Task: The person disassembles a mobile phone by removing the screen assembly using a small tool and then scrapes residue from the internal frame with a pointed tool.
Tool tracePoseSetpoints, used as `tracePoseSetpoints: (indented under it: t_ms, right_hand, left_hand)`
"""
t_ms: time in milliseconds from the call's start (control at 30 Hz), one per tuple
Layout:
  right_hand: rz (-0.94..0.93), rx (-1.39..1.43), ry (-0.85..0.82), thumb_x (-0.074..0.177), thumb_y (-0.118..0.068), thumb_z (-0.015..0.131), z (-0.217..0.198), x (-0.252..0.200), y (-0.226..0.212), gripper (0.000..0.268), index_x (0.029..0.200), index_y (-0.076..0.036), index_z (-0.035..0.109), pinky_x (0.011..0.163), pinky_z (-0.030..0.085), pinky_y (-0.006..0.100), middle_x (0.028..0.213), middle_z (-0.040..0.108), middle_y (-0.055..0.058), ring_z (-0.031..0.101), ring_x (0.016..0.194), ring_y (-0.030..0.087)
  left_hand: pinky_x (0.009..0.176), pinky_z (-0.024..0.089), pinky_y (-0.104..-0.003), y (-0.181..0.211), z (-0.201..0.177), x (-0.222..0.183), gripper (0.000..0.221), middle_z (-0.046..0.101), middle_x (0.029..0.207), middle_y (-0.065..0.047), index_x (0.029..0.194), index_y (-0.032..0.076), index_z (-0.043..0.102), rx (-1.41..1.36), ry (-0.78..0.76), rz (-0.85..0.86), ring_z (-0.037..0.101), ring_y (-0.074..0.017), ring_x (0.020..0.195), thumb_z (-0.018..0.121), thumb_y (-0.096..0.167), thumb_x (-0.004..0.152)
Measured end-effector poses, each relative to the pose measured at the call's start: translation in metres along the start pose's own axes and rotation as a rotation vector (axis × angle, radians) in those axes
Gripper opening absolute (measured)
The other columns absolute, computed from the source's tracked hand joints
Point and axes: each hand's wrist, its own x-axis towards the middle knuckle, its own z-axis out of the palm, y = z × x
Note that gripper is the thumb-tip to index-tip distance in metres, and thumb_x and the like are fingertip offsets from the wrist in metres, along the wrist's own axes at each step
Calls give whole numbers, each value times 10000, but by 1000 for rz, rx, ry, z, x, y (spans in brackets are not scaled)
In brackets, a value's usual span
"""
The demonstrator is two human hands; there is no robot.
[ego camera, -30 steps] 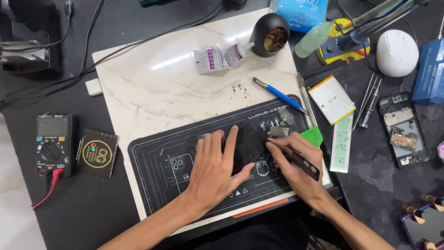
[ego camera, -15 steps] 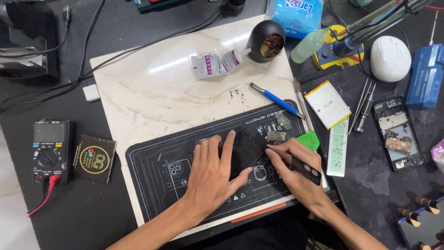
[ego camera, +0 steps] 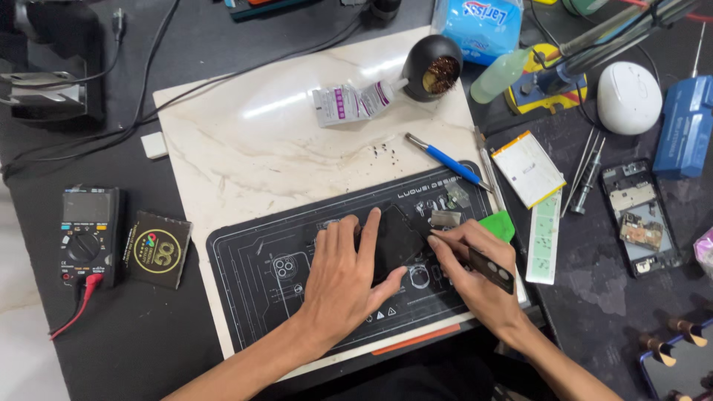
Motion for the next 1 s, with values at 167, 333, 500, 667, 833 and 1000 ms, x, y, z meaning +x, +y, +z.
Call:
tracePoseSetpoints:
  t_ms: [167,333,500,667,833,1000]
  right_hand:
    - [80,20,10,904,-70,721,0,-5,0,118,945,39,739,475,444,217,742,644,26,583,568,49]
    - [176,82,27,915,-83,720,2,-9,-3,125,921,41,730,483,465,218,652,663,57,582,534,66]
    - [199,146,13,920,-71,710,1,-7,-3,122,950,46,730,517,498,214,689,683,61,609,571,67]
    - [131,145,-23,916,-66,710,-1,-3,3,134,975,53,724,528,522,215,751,682,40,628,607,66]
    - [86,188,-29,917,-71,706,0,-1,1,150,1005,49,724,534,535,216,807,665,29,635,638,59]
    - [222,102,-59,918,-110,711,-4,2,1,164,1002,30,732,543,542,231,686,699,59,639,588,83]
  left_hand:
    - [845,433,-466,1,-1,0,855,518,1076,-243,1369,-159,490,12,-4,0,491,-338,945,803,412,816]
    - [844,437,-464,2,-1,-1,850,521,1070,-241,1364,-158,492,8,7,-6,492,-335,948,804,406,810]
    - [842,441,-462,4,-1,-2,839,518,1072,-233,1364,-155,496,12,15,-17,492,-334,952,805,391,808]
    - [831,446,-460,1,1,-1,856,509,1066,-235,1366,-156,494,-16,-24,-23,487,-334,935,816,396,796]
    - [837,452,-452,1,1,-2,863,506,1074,-235,1364,-157,490,-5,6,-8,488,-335,958,824,397,793]
    - [837,455,-458,0,4,-2,868,506,1079,-235,1362,-140,497,-12,4,-24,489,-338,963,838,403,778]
